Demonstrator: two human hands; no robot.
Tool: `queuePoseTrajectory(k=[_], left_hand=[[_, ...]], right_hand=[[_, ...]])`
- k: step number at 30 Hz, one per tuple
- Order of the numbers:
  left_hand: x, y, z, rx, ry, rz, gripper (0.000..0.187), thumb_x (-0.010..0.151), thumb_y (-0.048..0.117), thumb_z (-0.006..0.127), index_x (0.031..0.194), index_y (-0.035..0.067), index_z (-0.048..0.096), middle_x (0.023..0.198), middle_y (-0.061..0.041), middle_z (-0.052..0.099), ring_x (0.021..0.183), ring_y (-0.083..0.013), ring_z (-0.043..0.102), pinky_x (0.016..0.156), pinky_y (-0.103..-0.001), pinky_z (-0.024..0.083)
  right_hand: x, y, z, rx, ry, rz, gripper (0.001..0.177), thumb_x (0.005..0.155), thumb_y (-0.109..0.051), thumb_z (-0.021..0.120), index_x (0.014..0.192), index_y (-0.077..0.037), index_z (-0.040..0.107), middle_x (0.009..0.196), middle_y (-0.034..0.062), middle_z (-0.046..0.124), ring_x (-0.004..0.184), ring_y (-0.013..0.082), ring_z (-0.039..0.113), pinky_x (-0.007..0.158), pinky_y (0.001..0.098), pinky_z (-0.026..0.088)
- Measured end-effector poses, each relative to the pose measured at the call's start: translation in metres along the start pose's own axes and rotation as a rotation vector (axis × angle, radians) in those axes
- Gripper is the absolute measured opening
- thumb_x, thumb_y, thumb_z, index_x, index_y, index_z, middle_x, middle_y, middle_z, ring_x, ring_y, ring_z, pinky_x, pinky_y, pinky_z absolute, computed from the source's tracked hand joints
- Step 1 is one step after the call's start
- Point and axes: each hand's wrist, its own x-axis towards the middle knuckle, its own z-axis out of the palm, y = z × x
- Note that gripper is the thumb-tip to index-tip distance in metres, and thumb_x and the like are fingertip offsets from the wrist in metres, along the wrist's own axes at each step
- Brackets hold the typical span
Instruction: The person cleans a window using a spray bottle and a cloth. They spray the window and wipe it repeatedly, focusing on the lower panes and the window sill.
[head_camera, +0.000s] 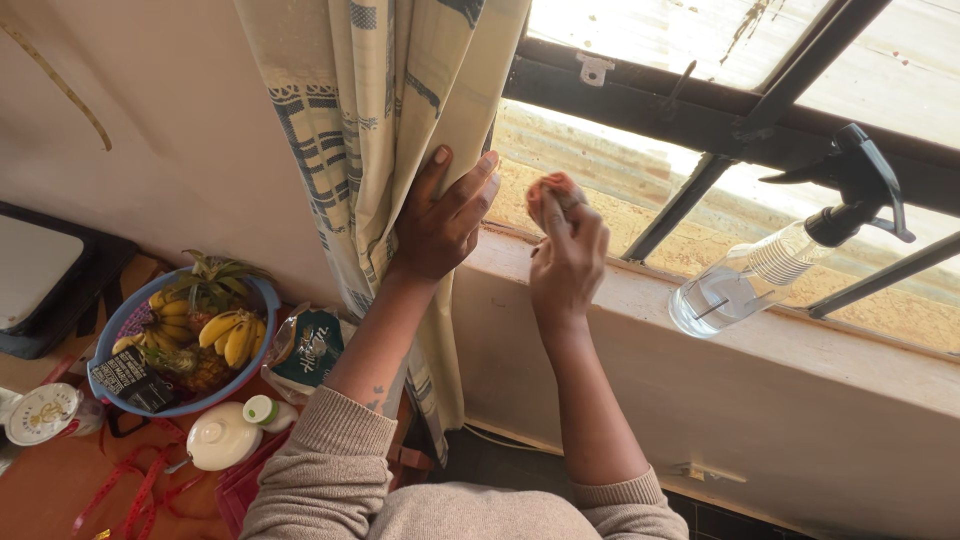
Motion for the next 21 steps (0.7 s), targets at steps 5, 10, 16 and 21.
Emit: queuePoseTrajectory(k=[5,10,16,21], left_hand=[[0.001,-0.002,0.004,0.0,0.043,0.01,0.016,0.107,0.011,0.065,0.116,0.014,0.077,0.139,0.006,0.066,0.137,-0.0296,0.052,0.12,-0.04,0.044],[-0.002,-0.001,0.005,0.033,0.01,-0.008,0.021,0.105,0.011,0.063,0.12,0.016,0.077,0.14,0.007,0.064,0.136,-0.03,0.052,0.12,-0.039,0.044],[0.001,-0.002,0.001,0.012,-0.033,0.003,0.026,0.102,0.007,0.061,0.122,0.015,0.077,0.141,0.005,0.065,0.136,-0.0288,0.052,0.12,-0.04,0.044],[0.0,-0.004,0.003,-0.035,0.027,0.011,0.02,0.105,0.008,0.065,0.12,0.013,0.076,0.14,0.006,0.064,0.136,-0.03,0.053,0.12,-0.04,0.045]], right_hand=[[0.015,0.027,-0.022,0.203,0.296,0.164,0.055,0.102,0.014,0.063,0.149,-0.014,0.059,0.126,0.0099,0.051,0.101,0.0123,0.062,0.082,0.0269,0.063],[0.034,-0.001,0.001,0.132,0.284,0.072,0.054,0.098,0.017,0.059,0.141,-0.014,0.065,0.117,0.008,0.054,0.099,0.0152,0.061,0.075,0.0249,0.061],[0.003,-0.019,0.003,0.077,0.063,0.049,0.057,0.092,0.011,0.061,0.141,-0.017,0.065,0.117,0.0072,0.056,0.101,0.0222,0.063,0.082,0.0336,0.062],[0.013,0.017,-0.023,0.208,0.318,0.204,0.051,0.104,0.012,0.062,0.151,-0.008,0.055,0.125,0.0134,0.053,0.109,0.0229,0.065,0.084,0.0346,0.061]])
